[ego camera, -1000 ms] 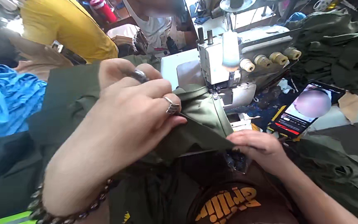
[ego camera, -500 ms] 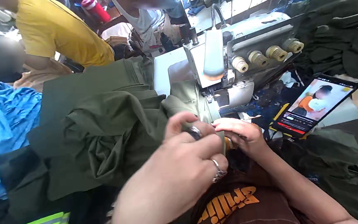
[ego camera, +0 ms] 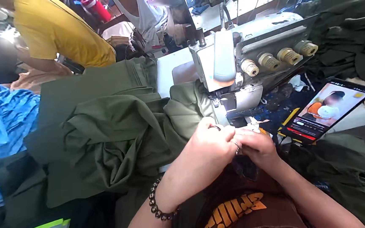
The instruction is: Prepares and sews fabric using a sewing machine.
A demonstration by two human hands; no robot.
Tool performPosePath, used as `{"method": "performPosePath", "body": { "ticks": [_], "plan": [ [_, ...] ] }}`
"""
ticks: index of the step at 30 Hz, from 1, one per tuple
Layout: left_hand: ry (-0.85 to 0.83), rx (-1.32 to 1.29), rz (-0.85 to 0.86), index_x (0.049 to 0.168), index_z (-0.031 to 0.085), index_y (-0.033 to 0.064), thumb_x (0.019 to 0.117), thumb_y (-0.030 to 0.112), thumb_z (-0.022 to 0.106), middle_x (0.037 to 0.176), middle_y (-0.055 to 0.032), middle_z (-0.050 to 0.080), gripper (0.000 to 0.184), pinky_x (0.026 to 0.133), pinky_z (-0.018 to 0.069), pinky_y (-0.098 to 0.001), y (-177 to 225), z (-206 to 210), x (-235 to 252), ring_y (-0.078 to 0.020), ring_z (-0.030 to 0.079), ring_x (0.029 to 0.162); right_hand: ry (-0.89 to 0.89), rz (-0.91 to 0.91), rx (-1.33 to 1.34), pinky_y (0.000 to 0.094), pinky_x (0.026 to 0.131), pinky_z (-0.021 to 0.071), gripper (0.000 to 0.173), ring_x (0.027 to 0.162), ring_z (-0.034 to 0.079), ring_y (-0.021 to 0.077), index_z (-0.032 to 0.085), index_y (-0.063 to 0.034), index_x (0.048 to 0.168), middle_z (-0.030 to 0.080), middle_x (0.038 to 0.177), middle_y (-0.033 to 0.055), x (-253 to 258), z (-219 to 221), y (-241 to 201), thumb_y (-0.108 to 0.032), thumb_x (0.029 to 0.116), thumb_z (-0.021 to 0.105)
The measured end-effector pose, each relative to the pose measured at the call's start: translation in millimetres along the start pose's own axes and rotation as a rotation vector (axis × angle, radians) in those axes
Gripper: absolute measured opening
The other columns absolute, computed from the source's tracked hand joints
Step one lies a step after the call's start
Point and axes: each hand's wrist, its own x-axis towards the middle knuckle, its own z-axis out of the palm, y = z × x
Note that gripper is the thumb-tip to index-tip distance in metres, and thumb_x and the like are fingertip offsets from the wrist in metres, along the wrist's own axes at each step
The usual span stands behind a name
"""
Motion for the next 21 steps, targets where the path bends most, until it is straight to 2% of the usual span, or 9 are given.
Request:
{"method": "performPosePath", "body": {
  "ticks": [2,4,6,9,13,15,17,19,21],
  "plan": [
    [0.017,0.017,-0.030,0.093,0.072,0.0111,0.1019,0.020,0.058,0.083,-0.0028,0.065,0.019,0.089,0.0445,-0.0432,-14.5,-0.6,1.8,-0.0165,0.062,0.075,0.025,0.005,-0.019,0.0254,0.101,0.0544,0.014,0.112,0.069,0.0101,0.073,-0.0031,0.107,0.075,0.111,0.0091,9.8,4.0,12.2,-0.011,0.1017,0.062],
    [0.070,0.076,-0.090,0.093,0.074,0.0111,0.0982,0.026,0.065,0.081,-0.0019,0.068,0.019,0.090,0.0442,-0.0465,-27.2,-3.9,1.9,-0.0168,0.064,0.077,0.043,0.016,-0.062,0.0252,0.099,0.0557,0.014,0.108,0.071,0.0110,0.076,-0.0009,0.105,0.076,0.108,0.0105,16.9,9.1,24.0,-0.008,0.0988,0.065],
    [0.114,0.203,-0.184,0.086,0.073,0.0096,0.0926,0.032,0.071,0.076,-0.0040,0.067,0.023,0.092,0.0420,-0.0524,-32.1,-10.9,1.7,-0.0213,0.063,0.075,0.053,0.042,-0.071,0.0253,0.097,0.0563,0.014,0.106,0.071,0.0114,0.077,0.0002,0.104,0.076,0.108,0.0110,21.2,13.0,31.5,-0.007,0.0969,0.067],
    [0.158,0.201,-0.235,0.081,0.072,0.0109,0.0956,0.027,0.067,0.073,-0.0039,0.063,0.023,0.100,0.0345,-0.0553,-17.9,-11.6,-2.4,-0.0229,0.061,0.081,0.039,0.026,-0.114,0.0272,0.096,0.0573,0.015,0.106,0.071,0.0125,0.077,-0.0018,0.106,0.076,0.110,0.0106,23.5,10.5,29.1,-0.008,0.0983,0.065],
    [0.271,0.103,-0.220,0.093,0.071,0.0148,0.0962,0.025,0.066,0.086,-0.0017,0.067,0.012,0.102,0.0346,-0.0488,13.6,25.9,-12.8,-0.0178,0.063,0.089,0.015,-0.164,-0.335,0.0299,0.087,0.0588,0.016,0.104,0.073,0.0159,0.073,-0.0095,0.109,0.077,0.111,0.0099,11.1,-1.3,5.4,-0.009,0.1041,0.057],
    [0.342,0.156,-0.270,0.100,0.068,0.0167,0.0945,0.030,0.069,0.105,-0.0032,0.072,0.015,0.107,0.0326,-0.0512,8.8,50.8,-22.6,-0.0180,0.065,0.103,0.007,-0.217,-0.411,0.0291,0.085,0.0582,0.016,0.100,0.074,0.0167,0.072,-0.0088,0.110,0.076,0.111,0.0107,4.9,-5.0,-1.5,-0.007,0.1035,0.057],
    [0.393,0.286,-0.361,0.098,0.068,0.0175,0.0968,0.019,0.065,0.115,-0.0026,0.074,0.004,0.112,0.0290,-0.0561,-4.4,72.0,-29.6,-0.0188,0.065,0.118,-0.003,-0.210,-0.442,0.0289,0.085,0.0587,0.016,0.100,0.074,0.0170,0.073,-0.0087,0.109,0.076,0.111,0.0109,1.5,-5.9,-2.8,-0.005,0.1025,0.058],
    [0.508,0.372,-0.417,0.092,0.070,0.0160,0.0983,0.009,0.062,0.110,-0.0018,0.076,0.013,0.113,0.0270,-0.0544,-15.0,82.9,-30.5,-0.0173,0.065,0.118,-0.003,-0.195,-0.448,0.0289,0.084,0.0587,0.016,0.101,0.074,0.0170,0.073,-0.0094,0.108,0.077,0.111,0.0107,2.5,-4.1,-3.7,-0.006,0.1028,0.058],
    [0.574,0.411,-0.419,0.090,0.069,0.0163,0.0987,0.008,0.061,0.105,-0.0008,0.075,0.015,0.112,0.0265,-0.0515,-17.6,81.9,-27.3,-0.0166,0.064,0.116,0.010,-0.179,-0.448,0.0285,0.084,0.0586,0.016,0.101,0.074,0.0169,0.073,-0.0095,0.108,0.077,0.110,0.0108,4.2,-1.0,-6.2,-0.006,0.1027,0.059]
  ]
}}
